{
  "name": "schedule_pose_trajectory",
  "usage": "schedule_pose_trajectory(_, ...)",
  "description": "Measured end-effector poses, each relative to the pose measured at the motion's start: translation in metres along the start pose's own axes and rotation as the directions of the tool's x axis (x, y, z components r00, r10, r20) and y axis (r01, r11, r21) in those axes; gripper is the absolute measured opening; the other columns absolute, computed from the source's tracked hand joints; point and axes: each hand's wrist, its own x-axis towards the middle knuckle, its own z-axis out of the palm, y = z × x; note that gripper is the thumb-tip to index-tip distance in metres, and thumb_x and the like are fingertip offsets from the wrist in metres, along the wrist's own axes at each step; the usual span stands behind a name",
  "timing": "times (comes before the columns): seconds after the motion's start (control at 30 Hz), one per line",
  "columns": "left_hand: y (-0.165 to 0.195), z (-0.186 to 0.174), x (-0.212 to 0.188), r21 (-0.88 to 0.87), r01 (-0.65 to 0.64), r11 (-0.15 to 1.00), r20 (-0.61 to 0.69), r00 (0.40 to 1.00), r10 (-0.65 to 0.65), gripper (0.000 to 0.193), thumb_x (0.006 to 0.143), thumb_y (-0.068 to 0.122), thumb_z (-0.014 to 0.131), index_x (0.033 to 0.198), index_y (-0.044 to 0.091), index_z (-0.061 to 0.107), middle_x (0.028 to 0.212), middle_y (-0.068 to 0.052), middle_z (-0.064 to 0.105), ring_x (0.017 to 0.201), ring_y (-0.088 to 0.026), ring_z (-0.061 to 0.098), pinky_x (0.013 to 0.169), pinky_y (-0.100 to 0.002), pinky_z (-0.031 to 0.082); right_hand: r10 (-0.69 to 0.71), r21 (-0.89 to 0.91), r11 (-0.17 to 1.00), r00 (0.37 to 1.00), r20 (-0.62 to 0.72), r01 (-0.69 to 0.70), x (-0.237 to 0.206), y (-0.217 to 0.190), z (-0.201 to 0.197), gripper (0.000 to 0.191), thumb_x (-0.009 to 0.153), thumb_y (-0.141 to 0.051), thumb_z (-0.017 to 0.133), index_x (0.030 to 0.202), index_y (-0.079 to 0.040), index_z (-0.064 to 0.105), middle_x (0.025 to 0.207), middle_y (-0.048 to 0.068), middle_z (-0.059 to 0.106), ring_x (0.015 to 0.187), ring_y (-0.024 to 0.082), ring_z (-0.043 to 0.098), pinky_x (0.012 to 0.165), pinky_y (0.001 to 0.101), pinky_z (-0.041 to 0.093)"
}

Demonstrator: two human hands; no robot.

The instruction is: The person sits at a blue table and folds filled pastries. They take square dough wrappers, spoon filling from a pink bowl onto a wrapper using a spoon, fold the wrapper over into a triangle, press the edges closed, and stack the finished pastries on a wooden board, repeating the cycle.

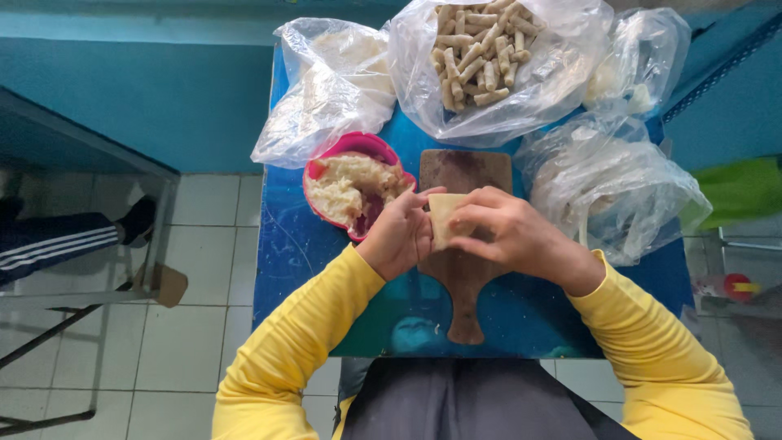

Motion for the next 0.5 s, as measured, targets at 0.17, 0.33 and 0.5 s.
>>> schedule_pose_trajectory(0.17,0.011,-0.004,0.001,-0.047,-0.035,0.998,0.083,0.996,0.039,0.053,0.11,0.023,0.034,0.159,0.006,0.026,0.141,-0.021,0.057,0.123,-0.028,0.063,0.108,-0.04,0.051,0.074,0.051,0.996,0.997,-0.011,-0.073,0.012,0.019,0.005,0.016,0.087,-0.01,0.076,0.101,-0.005,0.072,0.103,0.012,0.07,0.094,0.029,0.07,0.079,0.0357,0.057)
schedule_pose_trajectory(0.33,0.012,-0.007,0.006,0.094,-0.082,0.992,0.054,0.996,0.078,0.069,0.101,0.007,0.048,0.163,0.01,0.019,0.144,-0.01,0.054,0.13,-0.023,0.058,0.112,-0.038,0.048,0.134,0.105,0.985,0.991,0.003,-0.134,0.018,0.033,0.004,0.015,0.089,-0.007,0.073,0.104,-0.005,0.074,0.104,0.01,0.071,0.098,0.025,0.071,0.084,0.0342,0.057)
schedule_pose_trajectory(0.5,0.006,-0.005,0.01,0.046,-0.114,0.992,0.1,0.989,0.109,0.072,0.11,0.018,0.057,0.168,-0.004,0.019,0.147,-0.014,0.053,0.131,-0.023,0.057,0.11,-0.038,0.048,0.299,0.311,0.899,0.951,0.075,-0.307,0.015,0.044,0.004,0.011,0.085,-0.007,0.077,0.096,-0.006,0.077,0.098,0.006,0.072,0.096,0.02,0.069,0.085,0.0307,0.054)
